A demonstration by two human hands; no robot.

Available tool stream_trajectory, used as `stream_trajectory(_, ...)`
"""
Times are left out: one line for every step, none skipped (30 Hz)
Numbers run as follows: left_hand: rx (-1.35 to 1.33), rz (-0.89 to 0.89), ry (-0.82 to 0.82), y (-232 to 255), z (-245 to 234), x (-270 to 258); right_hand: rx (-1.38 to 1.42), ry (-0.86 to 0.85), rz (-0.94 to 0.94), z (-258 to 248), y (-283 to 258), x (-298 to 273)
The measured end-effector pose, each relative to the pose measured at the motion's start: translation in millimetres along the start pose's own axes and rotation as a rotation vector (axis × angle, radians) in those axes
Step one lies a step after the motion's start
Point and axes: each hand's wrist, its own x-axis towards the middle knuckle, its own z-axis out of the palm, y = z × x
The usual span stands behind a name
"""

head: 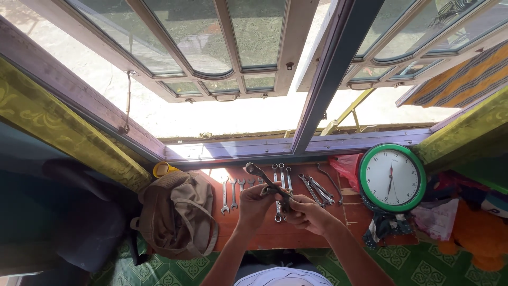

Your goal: The person uses wrenches to adjust or disassemble a mechanical component on a wooden ledge.

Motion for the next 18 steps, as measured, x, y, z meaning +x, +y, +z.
stream_trajectory(0.000, 0.004, 0.004, 4.4, -1.3, 2.1, -0.004, -0.003, 0.002, 6.6, -4.2, -1.9)
stream_trajectory(-0.026, -0.008, 0.049, 8.9, -2.7, 4.2, -0.097, 0.031, -0.048, 13.2, -8.3, -3.8)
stream_trajectory(-0.051, -0.020, 0.090, 13.9, -4.7, 7.7, -0.190, 0.064, -0.103, 19.9, -12.9, -4.6)
stream_trajectory(-0.050, -0.015, 0.090, 12.0, -6.6, 10.5, -0.193, 0.061, -0.105, 13.9, -12.4, -2.0)
stream_trajectory(-0.088, 0.015, 0.100, 9.4, -8.2, 11.2, -0.255, 0.034, -0.122, 8.3, -9.9, -0.9)
stream_trajectory(-0.125, 0.045, 0.109, 6.8, -10.0, 12.0, -0.317, 0.008, -0.139, 2.6, -7.6, 0.4)
stream_trajectory(-0.124, 0.047, 0.108, 12.2, -7.3, 12.7, -0.319, 0.005, -0.141, 0.7, -8.5, 1.2)
stream_trajectory(-0.183, 0.063, 0.155, 17.8, -4.9, 13.3, -0.309, -0.010, -0.120, -1.0, -9.4, 2.1)
stream_trajectory(-0.245, 0.078, 0.206, 22.6, -2.0, 11.9, -0.299, -0.025, -0.094, -2.7, -9.3, 1.8)
stream_trajectory(-0.246, 0.080, 0.209, 5.6, -9.2, 11.9, -0.301, -0.027, -0.092, -13.9, -2.9, 5.0)
stream_trajectory(-0.244, 0.063, 0.217, -11.2, -16.6, 12.5, -0.204, -0.056, -0.056, -25.4, 2.7, 9.0)
stream_trajectory(-0.242, 0.046, 0.225, -28.1, -24.2, 13.0, -0.107, -0.084, -0.021, -36.8, 8.3, 13.1)
stream_trajectory(-0.242, 0.049, 0.229, -21.8, -11.7, 10.2, -0.109, -0.087, -0.019, -28.5, 3.6, 11.7)
stream_trajectory(-0.177, 0.084, 0.156, -15.3, 0.9, 7.4, -0.074, 0.004, 0.033, -20.1, -1.1, 10.3)
stream_trajectory(-0.112, 0.119, 0.081, -8.5, 13.6, 6.0, -0.041, 0.095, 0.083, -11.7, -7.0, 9.2)
stream_trajectory(-0.112, 0.123, 0.082, -14.3, 16.1, 2.4, -0.044, 0.092, 0.083, -13.0, -8.6, 12.1)
stream_trajectory(-0.073, 0.071, 0.041, -21.3, 19.1, -3.7, -0.019, 0.128, 0.087, -14.3, -8.0, 13.0)
stream_trajectory(-0.034, 0.019, -0.002, -28.3, 22.1, -9.9, 0.006, 0.163, 0.091, -15.6, -7.2, 14.0)
